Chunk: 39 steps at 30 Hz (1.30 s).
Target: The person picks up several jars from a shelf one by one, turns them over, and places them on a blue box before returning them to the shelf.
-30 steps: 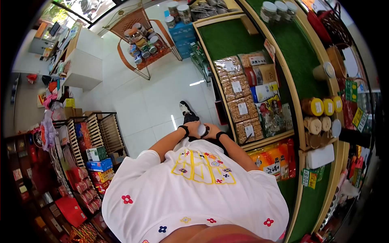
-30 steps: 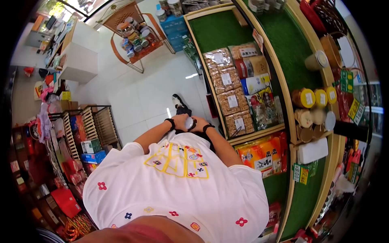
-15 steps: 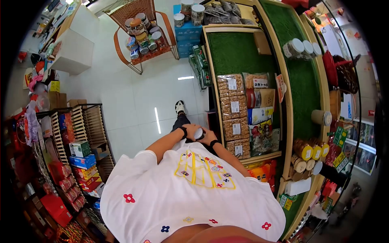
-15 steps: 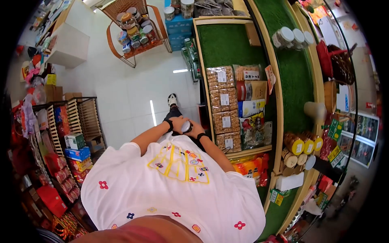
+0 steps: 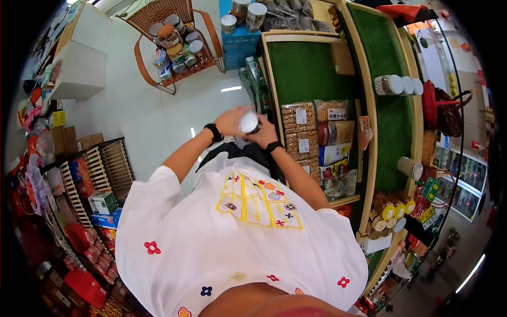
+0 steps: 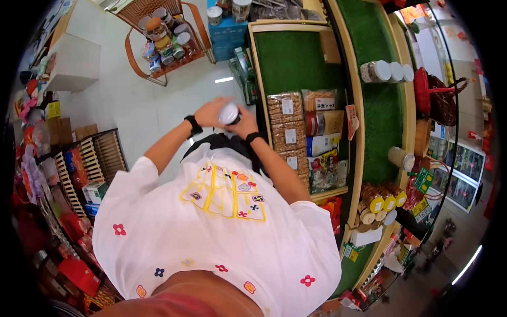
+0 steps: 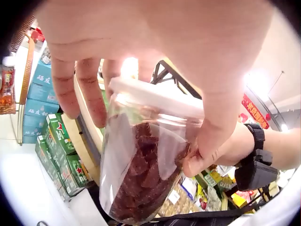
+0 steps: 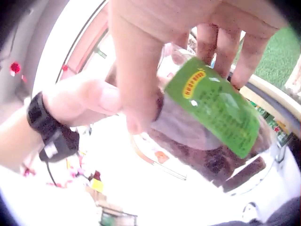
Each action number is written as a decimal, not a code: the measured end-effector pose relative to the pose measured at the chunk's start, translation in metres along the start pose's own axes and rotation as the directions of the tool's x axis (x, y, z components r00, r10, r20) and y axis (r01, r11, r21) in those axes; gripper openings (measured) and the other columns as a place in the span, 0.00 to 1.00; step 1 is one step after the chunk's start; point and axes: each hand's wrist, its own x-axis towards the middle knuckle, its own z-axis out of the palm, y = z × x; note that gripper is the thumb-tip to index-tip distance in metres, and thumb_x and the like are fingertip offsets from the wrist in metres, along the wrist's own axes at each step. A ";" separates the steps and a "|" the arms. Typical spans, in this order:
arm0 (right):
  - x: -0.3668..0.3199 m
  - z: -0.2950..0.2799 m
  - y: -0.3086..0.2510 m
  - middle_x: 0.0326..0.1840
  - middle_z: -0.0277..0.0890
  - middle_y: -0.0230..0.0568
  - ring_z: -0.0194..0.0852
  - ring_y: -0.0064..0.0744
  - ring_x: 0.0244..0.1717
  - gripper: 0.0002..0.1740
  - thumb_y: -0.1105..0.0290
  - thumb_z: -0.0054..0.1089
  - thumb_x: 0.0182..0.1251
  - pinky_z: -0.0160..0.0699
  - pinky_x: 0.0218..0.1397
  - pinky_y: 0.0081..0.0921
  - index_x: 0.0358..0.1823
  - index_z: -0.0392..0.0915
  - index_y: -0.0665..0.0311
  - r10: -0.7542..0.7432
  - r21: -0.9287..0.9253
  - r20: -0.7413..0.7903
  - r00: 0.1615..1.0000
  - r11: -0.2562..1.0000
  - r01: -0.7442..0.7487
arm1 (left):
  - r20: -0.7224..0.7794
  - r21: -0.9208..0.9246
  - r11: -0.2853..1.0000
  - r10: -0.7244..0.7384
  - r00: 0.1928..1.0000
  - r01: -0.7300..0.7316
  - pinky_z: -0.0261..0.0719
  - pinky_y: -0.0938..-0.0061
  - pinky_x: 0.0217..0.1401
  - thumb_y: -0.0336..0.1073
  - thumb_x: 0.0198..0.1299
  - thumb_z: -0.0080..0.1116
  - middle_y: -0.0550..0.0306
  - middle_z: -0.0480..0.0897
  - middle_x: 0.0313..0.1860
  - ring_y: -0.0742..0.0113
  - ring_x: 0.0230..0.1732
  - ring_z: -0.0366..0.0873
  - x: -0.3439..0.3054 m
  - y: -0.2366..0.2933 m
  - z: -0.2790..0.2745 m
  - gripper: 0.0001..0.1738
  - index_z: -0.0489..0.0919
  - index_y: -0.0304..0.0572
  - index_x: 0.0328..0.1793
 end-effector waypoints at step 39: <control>0.275 -0.091 -0.044 0.54 0.76 0.48 0.75 0.39 0.55 0.45 0.66 0.79 0.34 0.72 0.58 0.29 0.60 0.69 0.63 -0.138 0.184 -0.083 0.987 0.971 0.151 | 0.122 0.074 0.997 0.008 0.992 -0.017 0.73 0.64 0.58 0.49 0.30 0.74 0.44 0.74 0.56 0.48 0.55 0.74 0.237 -0.068 -0.211 0.47 0.68 0.39 0.59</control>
